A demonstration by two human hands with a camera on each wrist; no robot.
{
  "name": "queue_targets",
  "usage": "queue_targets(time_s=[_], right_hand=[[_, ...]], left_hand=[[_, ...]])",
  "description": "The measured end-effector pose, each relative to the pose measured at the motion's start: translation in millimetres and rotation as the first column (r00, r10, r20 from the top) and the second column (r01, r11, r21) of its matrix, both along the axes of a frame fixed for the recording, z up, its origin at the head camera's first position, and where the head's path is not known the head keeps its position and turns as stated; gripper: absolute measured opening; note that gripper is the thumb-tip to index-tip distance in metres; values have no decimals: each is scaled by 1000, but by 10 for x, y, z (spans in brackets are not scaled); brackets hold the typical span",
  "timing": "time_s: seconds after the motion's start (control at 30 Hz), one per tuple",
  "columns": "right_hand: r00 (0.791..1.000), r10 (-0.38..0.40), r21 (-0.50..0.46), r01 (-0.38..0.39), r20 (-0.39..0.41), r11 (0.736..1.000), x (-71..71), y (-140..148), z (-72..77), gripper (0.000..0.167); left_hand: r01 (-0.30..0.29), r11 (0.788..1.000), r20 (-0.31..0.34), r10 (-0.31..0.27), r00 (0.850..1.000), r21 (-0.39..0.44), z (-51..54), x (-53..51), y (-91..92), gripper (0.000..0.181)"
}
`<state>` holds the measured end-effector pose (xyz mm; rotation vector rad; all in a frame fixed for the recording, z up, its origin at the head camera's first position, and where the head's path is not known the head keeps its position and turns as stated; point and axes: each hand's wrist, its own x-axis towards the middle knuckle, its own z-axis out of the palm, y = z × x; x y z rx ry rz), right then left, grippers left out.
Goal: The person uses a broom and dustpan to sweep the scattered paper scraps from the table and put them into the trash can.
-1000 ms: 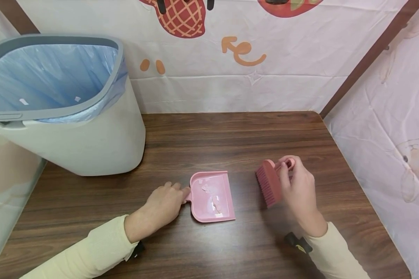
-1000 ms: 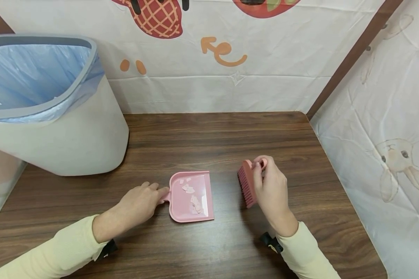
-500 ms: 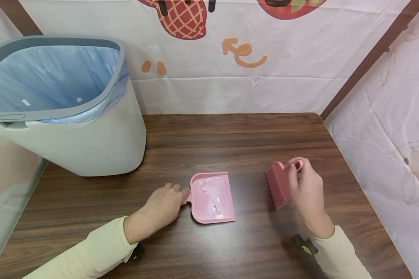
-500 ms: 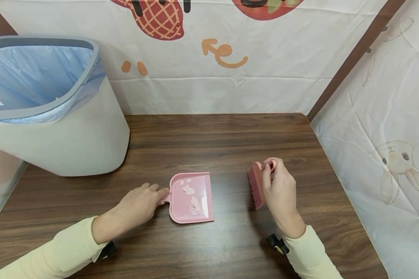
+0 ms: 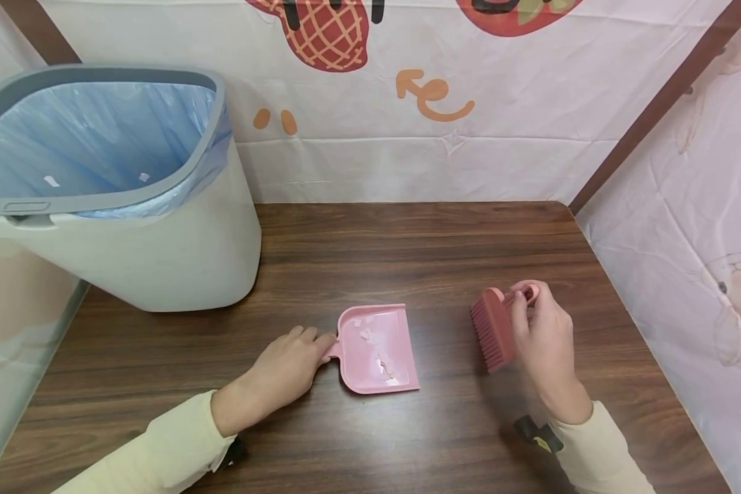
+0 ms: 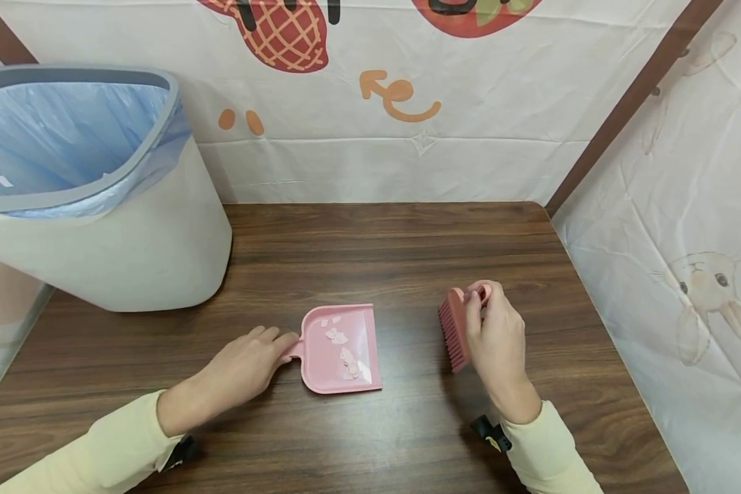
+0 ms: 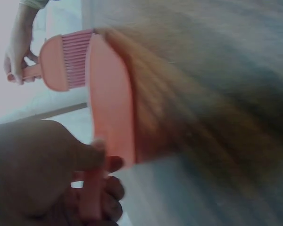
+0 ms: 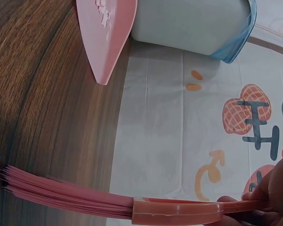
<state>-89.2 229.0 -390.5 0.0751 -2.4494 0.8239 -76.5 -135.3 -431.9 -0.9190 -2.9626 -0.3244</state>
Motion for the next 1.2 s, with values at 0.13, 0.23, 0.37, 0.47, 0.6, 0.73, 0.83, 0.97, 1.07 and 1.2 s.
queue_targets(time_s=[0.13, 0.23, 0.37, 0.47, 0.6, 0.73, 0.83, 0.97, 1.07, 1.2], right_hand=[[1000, 5, -4, -5, -2, 1000, 2, 5, -2, 8], [1000, 11, -9, -11, 0, 1000, 6, 6, -1, 8], [1000, 14, -14, -14, 1, 1000, 6, 1, 4, 8], [1000, 17, -19, -17, 2, 1000, 2, -4, 6, 8], [1000, 17, -20, -17, 7, 1000, -6, -10, 3, 8], [1000, 8, -14, -7, 23, 1000, -11, -14, 1, 8], [999, -1, -14, 2, 39, 1000, -10, -16, 5, 9], [999, 0, -17, 1, 47, 1000, -12, -19, 7, 9], [999, 6, -21, -5, 41, 1000, -15, -22, 6, 9], [999, 8, -21, -7, 38, 1000, -14, -25, 6, 8]], left_hand=[[15, 1000, -62, -13, 998, 26, -65, -10, -31, 20], [17, 999, -85, -14, 996, 41, -87, -21, -48, 20], [21, 998, -98, -16, 995, 51, -82, -27, -57, 19], [15, 998, -101, -9, 995, 61, -52, -27, -59, 18], [5, 997, -106, 4, 994, 78, 7, -41, -71, 17], [9, 996, -124, 2, 992, 84, 81, -69, -100, 19], [3, 996, -134, 9, 991, 90, 153, -91, -133, 19], [-25, 996, -130, 36, 991, 88, 265, -125, -181, 19], [-28, 996, -138, 39, 990, 79, 360, -162, -228, 19], [-12, 997, -163, 24, 986, 77, 501, -210, -277, 17]])
